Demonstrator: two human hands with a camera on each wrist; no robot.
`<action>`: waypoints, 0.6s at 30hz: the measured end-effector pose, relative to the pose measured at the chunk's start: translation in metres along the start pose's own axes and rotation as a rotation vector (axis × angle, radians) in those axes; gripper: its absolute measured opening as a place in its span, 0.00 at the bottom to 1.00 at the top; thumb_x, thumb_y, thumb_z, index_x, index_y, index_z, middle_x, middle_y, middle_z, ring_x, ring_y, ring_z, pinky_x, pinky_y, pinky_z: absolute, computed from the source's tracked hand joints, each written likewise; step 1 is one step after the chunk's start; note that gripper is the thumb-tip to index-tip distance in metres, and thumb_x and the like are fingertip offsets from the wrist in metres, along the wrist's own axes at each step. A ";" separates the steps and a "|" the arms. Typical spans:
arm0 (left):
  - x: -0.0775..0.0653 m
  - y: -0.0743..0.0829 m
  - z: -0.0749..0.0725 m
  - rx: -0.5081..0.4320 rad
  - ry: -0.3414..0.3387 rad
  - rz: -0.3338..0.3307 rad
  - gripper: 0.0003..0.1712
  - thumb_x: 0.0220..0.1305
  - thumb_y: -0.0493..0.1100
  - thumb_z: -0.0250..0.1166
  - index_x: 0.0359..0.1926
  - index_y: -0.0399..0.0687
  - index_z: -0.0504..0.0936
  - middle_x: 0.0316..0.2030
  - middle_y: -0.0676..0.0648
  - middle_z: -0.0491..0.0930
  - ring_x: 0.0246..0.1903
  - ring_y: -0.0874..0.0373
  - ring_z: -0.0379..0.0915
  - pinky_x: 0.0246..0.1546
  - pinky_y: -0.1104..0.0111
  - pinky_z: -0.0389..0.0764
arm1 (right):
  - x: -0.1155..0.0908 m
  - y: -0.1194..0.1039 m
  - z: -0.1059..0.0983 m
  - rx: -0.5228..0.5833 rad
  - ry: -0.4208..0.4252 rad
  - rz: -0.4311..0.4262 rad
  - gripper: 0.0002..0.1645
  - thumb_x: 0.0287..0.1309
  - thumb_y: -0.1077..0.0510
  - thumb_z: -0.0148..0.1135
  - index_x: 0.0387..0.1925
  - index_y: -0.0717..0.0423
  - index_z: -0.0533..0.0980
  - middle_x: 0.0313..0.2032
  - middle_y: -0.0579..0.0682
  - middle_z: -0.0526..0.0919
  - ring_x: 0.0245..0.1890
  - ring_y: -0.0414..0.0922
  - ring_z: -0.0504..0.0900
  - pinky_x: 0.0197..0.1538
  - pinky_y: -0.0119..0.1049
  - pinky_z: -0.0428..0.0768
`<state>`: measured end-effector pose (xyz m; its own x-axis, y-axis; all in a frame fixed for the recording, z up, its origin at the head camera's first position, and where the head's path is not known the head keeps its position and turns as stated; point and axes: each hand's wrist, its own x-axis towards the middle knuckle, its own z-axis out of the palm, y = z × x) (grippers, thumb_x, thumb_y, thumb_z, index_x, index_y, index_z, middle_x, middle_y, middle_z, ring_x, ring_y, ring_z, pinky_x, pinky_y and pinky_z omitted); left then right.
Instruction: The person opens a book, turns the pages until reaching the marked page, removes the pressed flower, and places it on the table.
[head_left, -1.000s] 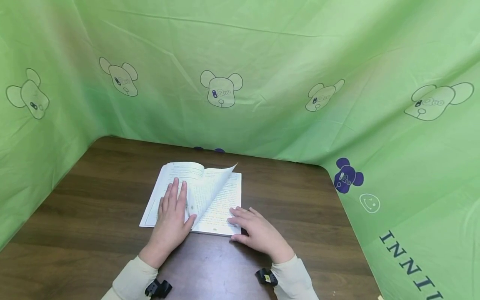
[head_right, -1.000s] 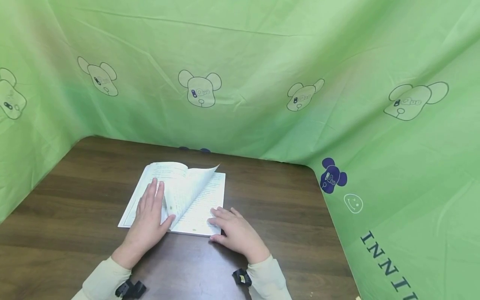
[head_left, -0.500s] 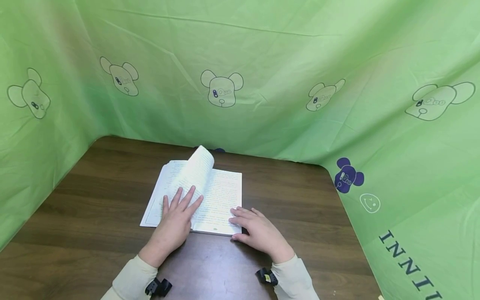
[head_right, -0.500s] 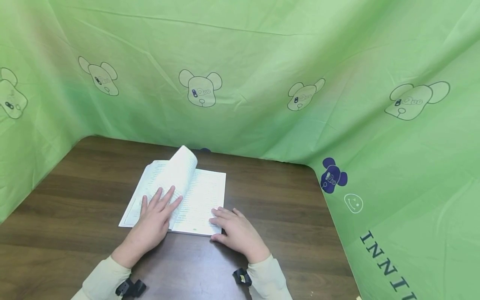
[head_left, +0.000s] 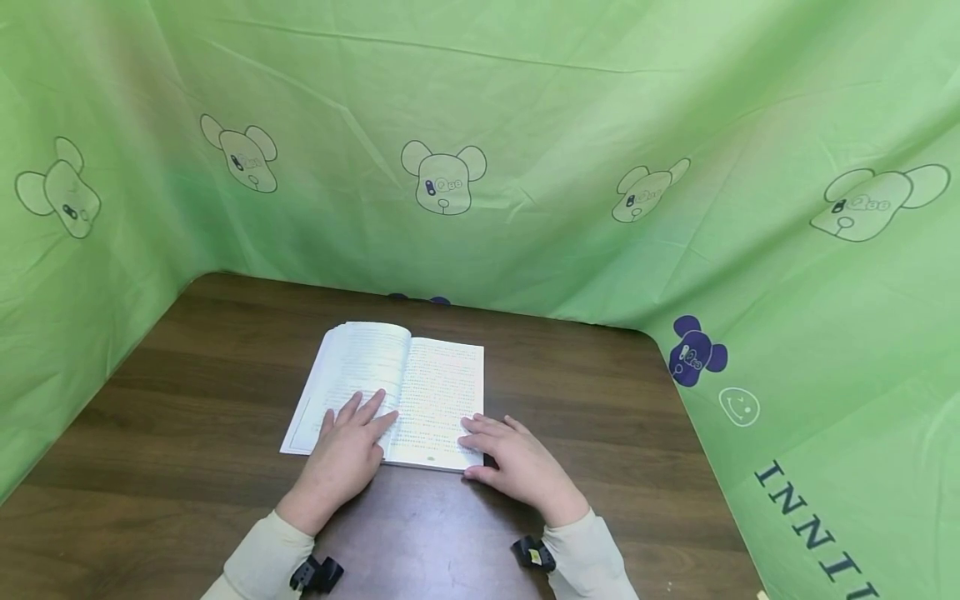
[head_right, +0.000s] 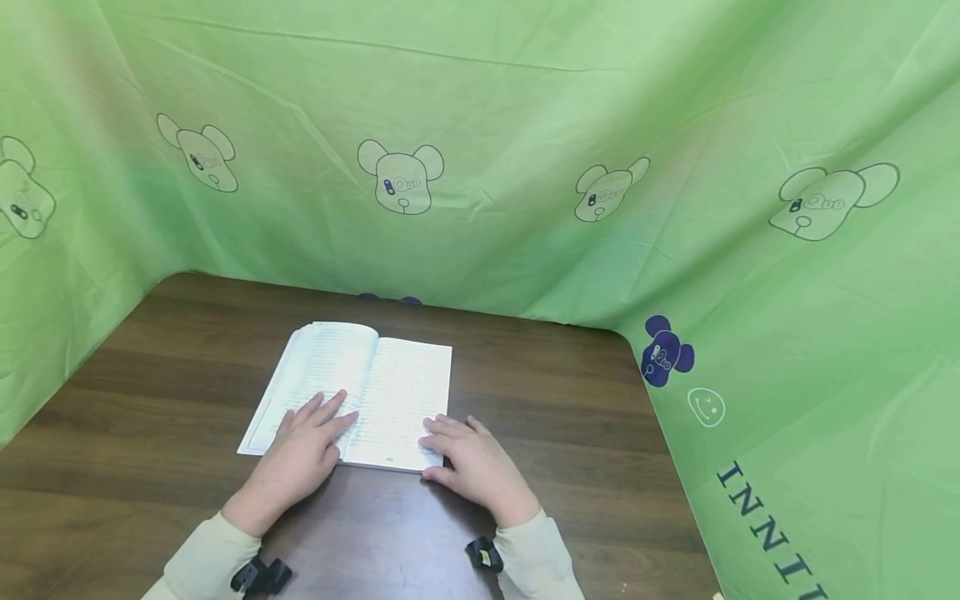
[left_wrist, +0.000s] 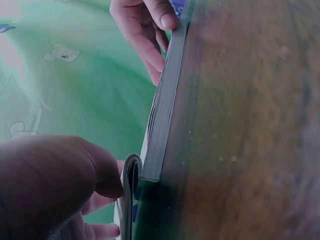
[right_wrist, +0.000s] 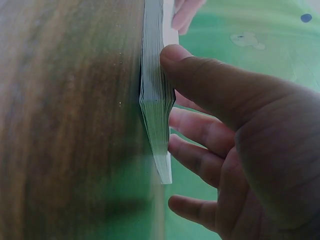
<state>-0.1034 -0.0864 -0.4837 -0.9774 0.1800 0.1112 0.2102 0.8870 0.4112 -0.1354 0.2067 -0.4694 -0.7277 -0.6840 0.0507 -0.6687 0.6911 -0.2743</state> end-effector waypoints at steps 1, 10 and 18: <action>0.000 0.000 0.000 -0.002 0.009 -0.004 0.27 0.65 0.35 0.60 0.65 0.51 0.82 0.75 0.43 0.66 0.75 0.35 0.57 0.66 0.27 0.57 | 0.000 0.000 0.000 0.000 -0.001 -0.001 0.30 0.62 0.43 0.71 0.62 0.50 0.81 0.70 0.46 0.75 0.72 0.48 0.71 0.73 0.62 0.63; -0.001 0.003 -0.002 -0.001 0.019 -0.032 0.25 0.69 0.51 0.68 0.64 0.51 0.82 0.73 0.41 0.68 0.73 0.33 0.59 0.64 0.26 0.59 | 0.000 0.000 -0.001 -0.002 0.001 -0.014 0.23 0.64 0.45 0.69 0.57 0.49 0.83 0.69 0.47 0.76 0.72 0.47 0.72 0.73 0.61 0.64; 0.000 0.003 -0.002 -0.004 0.028 -0.004 0.25 0.67 0.49 0.70 0.62 0.48 0.83 0.73 0.40 0.68 0.74 0.34 0.57 0.65 0.26 0.57 | 0.000 0.000 -0.003 -0.049 0.048 -0.076 0.08 0.67 0.50 0.67 0.43 0.45 0.87 0.63 0.47 0.82 0.67 0.48 0.77 0.69 0.60 0.70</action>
<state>-0.1027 -0.0848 -0.4809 -0.9772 0.1642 0.1347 0.2061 0.8861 0.4151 -0.1358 0.2071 -0.4660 -0.6799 -0.7241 0.1155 -0.7284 0.6487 -0.2204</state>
